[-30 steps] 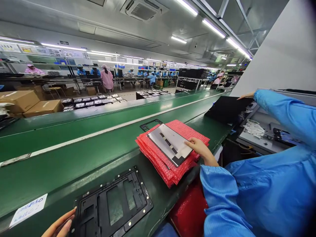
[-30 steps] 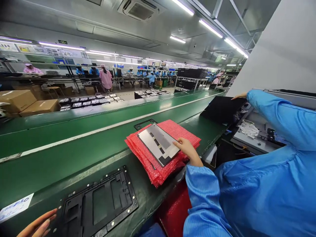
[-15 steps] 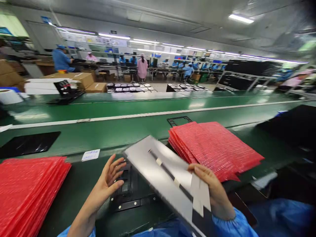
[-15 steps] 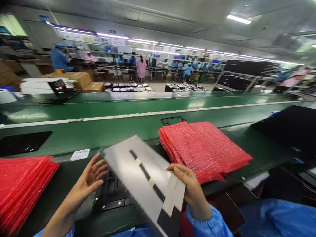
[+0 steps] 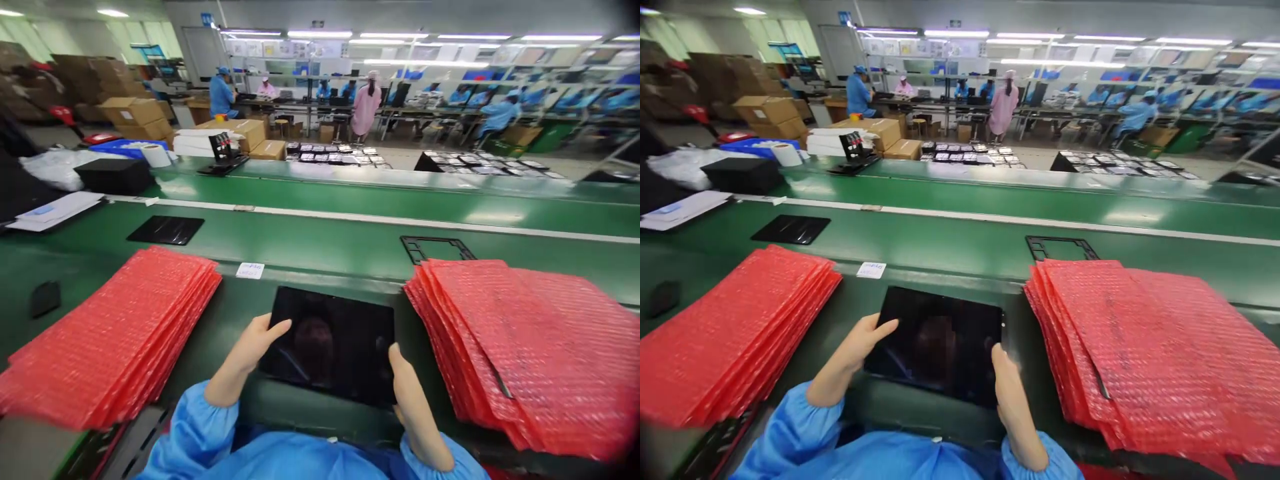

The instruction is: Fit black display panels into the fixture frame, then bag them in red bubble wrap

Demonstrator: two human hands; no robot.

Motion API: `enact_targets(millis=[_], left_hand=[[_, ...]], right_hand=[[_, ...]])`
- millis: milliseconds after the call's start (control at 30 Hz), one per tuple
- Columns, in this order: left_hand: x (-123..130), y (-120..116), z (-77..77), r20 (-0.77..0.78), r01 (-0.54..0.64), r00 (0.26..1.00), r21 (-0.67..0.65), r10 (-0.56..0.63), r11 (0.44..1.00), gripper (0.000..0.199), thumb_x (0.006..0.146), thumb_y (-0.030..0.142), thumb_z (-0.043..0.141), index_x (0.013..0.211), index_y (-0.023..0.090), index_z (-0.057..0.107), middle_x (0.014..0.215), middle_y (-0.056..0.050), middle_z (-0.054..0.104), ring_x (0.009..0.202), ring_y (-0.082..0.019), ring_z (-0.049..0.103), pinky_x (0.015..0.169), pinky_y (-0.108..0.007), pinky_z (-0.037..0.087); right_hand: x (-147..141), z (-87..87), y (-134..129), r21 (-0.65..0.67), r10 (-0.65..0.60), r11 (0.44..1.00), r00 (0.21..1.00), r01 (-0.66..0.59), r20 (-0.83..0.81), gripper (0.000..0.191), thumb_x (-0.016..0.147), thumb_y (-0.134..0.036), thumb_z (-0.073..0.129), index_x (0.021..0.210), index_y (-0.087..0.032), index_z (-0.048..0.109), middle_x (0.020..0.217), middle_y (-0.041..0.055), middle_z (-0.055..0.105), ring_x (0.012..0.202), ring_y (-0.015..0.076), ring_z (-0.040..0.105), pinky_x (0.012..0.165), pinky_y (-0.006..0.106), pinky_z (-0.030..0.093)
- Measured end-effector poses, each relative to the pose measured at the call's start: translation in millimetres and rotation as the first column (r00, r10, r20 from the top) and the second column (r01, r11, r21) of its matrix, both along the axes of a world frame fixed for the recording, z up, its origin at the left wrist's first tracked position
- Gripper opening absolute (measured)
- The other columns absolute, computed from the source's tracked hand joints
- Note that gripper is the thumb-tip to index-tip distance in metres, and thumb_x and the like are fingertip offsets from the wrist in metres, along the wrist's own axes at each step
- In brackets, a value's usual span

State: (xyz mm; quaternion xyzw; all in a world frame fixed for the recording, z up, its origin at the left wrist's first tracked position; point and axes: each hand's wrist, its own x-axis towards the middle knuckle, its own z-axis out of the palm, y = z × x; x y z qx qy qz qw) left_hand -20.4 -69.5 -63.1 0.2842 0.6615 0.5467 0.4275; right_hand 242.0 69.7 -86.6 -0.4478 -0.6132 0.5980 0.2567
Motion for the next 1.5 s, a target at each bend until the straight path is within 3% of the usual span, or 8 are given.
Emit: enact_targets(millis=[67,167,333,433,633,1133,1300,1500], left_hand=[[5,8,-6.6,0.007,-0.007,1.000,0.056,0.007,0.998,0.056,0.077,0.053,0.064,0.118,0.015,0.062,0.099,-0.008,0.071,0.095,-0.025,0.063,0.084,-0.036,0.049],[5,12,-19.3,-0.119,-0.002,0.993,0.059,0.009,0.998,0.058,0.087,0.048,0.052,0.137,0.019,0.045,0.087,-0.004,0.068,0.083,-0.019,0.063,0.079,-0.033,0.049],[0,15,-39.5,-0.390,0.028,0.921,0.046,-0.008,0.999,0.048,0.082,0.035,0.060,0.127,0.020,0.055,0.094,-0.004,0.059,0.076,-0.015,0.055,0.075,-0.030,0.047],[-1,16,-49.2,-0.438,0.012,0.899,0.043,0.008,0.999,0.044,0.077,0.031,0.065,0.119,0.018,0.060,0.100,-0.005,0.052,0.069,-0.012,0.049,0.073,-0.030,0.046],[0,16,-61.5,-0.462,0.014,0.887,0.015,-0.006,1.000,0.043,0.077,0.028,0.064,0.120,0.020,0.059,0.099,-0.003,0.051,0.061,-0.009,0.044,0.070,-0.029,0.044],[0,18,-58.0,-0.542,0.013,0.840,-0.057,-0.042,0.998,0.040,0.079,0.026,0.064,0.118,0.018,0.059,0.097,-0.003,0.053,0.061,-0.009,0.046,0.068,-0.027,0.047],[0,17,-57.6,-0.640,0.022,0.762,-0.124,-0.097,0.992,0.040,0.083,0.029,0.061,0.121,0.018,0.057,0.100,-0.004,0.055,0.063,-0.010,0.051,0.069,-0.026,0.050],[20,13,-56.4,-0.815,-0.034,0.546,-0.252,-0.194,0.967,0.045,0.093,0.031,0.047,0.137,0.022,0.044,0.109,-0.008,0.053,0.092,-0.021,0.059,0.075,-0.032,0.052]], right_hand=[[0,-6.3,6,0.161,-0.067,0.986,0.989,0.045,0.133,0.072,0.075,-0.070,0.055,0.126,-0.019,0.058,0.118,0.0113,0.068,0.113,0.0315,0.059,0.099,0.043,0.044],[4,-13.9,14,0.317,-0.147,0.947,0.947,0.052,0.285,0.074,0.078,-0.064,0.056,0.136,-0.020,0.048,0.129,0.0118,0.062,0.119,0.0319,0.056,0.101,0.043,0.041],[10,-25.9,21,0.320,-0.112,0.947,0.894,-0.036,0.434,0.073,0.081,-0.065,0.050,0.138,-0.021,0.046,0.119,0.0119,0.068,0.106,0.0321,0.063,0.087,0.040,0.048],[12,-31.7,21,0.352,-0.117,0.934,0.874,-0.065,0.472,0.071,0.081,-0.066,0.050,0.135,-0.019,0.051,0.113,0.0116,0.070,0.099,0.0316,0.066,0.081,0.038,0.049],[17,-34.6,20,0.278,-0.078,0.956,0.830,-0.095,0.553,0.074,0.082,-0.065,0.049,0.140,-0.019,0.045,0.070,0.0035,0.072,0.053,0.0232,0.061,0.060,0.034,0.048],[15,-36.6,18,0.378,-0.122,0.921,0.848,-0.097,0.516,0.073,0.080,-0.067,0.049,0.136,-0.021,0.050,0.079,0.0049,0.074,0.064,0.0270,0.066,0.066,0.035,0.049],[16,-37.4,17,0.358,-0.111,0.927,0.831,-0.111,0.545,0.073,0.081,-0.067,0.049,0.137,-0.021,0.047,0.070,0.0031,0.071,0.057,0.0253,0.064,0.060,0.034,0.047],[18,-34.2,16,0.308,-0.085,0.941,0.779,-0.142,0.621,0.072,0.080,-0.071,0.047,0.134,-0.025,0.048,0.047,-0.0057,0.053,0.047,0.0239,0.058,0.055,0.032,0.043]])
